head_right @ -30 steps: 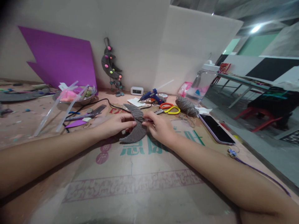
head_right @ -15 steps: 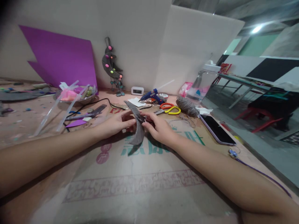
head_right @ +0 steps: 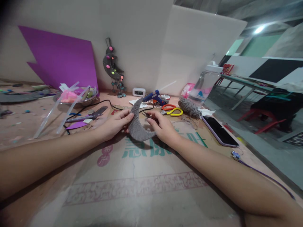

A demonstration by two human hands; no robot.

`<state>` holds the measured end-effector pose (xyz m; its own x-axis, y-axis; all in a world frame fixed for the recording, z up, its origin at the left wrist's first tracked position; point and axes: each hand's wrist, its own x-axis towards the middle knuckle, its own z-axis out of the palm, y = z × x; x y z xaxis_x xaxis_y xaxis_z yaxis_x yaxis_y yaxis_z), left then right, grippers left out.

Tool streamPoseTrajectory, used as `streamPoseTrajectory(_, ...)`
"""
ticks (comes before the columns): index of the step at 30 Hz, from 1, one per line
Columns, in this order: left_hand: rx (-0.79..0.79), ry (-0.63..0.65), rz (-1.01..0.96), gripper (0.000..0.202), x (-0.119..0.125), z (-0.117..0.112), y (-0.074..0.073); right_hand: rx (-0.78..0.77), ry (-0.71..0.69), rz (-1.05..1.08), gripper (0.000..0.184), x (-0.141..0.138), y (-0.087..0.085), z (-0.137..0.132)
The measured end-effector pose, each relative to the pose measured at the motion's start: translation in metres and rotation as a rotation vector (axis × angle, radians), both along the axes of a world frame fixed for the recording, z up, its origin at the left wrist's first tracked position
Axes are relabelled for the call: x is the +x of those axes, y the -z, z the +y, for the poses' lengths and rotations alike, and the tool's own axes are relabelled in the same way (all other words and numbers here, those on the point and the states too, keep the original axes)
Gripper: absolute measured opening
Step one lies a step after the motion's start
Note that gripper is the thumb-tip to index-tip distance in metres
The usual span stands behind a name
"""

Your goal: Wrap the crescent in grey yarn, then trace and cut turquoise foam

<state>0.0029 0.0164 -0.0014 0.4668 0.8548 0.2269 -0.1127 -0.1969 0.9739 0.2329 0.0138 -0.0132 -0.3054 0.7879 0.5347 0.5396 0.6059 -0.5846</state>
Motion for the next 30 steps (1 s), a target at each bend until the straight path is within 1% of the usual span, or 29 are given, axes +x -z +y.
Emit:
streamPoseTrajectory(3,0.028,-0.032,0.025,0.038,0.000,0.000,-0.001,0.055,0.011,0.001,0.026,-0.001,-0.006,-0.005)
streamPoseTrajectory(6,0.058,-0.016,0.039,0.036,0.001,0.001,0.001,0.112,0.003,-0.022,0.027,-0.003,-0.011,-0.012)
streamPoseTrajectory(10,0.065,0.009,0.047,0.036,0.002,0.005,0.005,0.144,-0.017,-0.086,0.028,-0.004,-0.014,-0.016)
streamPoseTrajectory(15,0.053,0.039,0.058,0.036,0.002,0.006,0.007,0.155,-0.008,-0.128,0.031,-0.003,-0.013,-0.015)
streamPoseTrajectory(21,0.045,0.028,0.111,0.040,0.000,0.005,0.005,0.141,0.012,-0.111,0.027,-0.003,-0.010,-0.011)
streamPoseTrajectory(26,0.049,0.035,0.065,0.042,0.001,0.005,0.007,0.127,0.006,-0.071,0.025,-0.004,-0.009,-0.011)
streamPoseTrajectory(30,0.044,0.025,0.044,0.040,0.002,0.004,0.006,0.126,0.003,-0.060,0.026,-0.004,-0.009,-0.010)
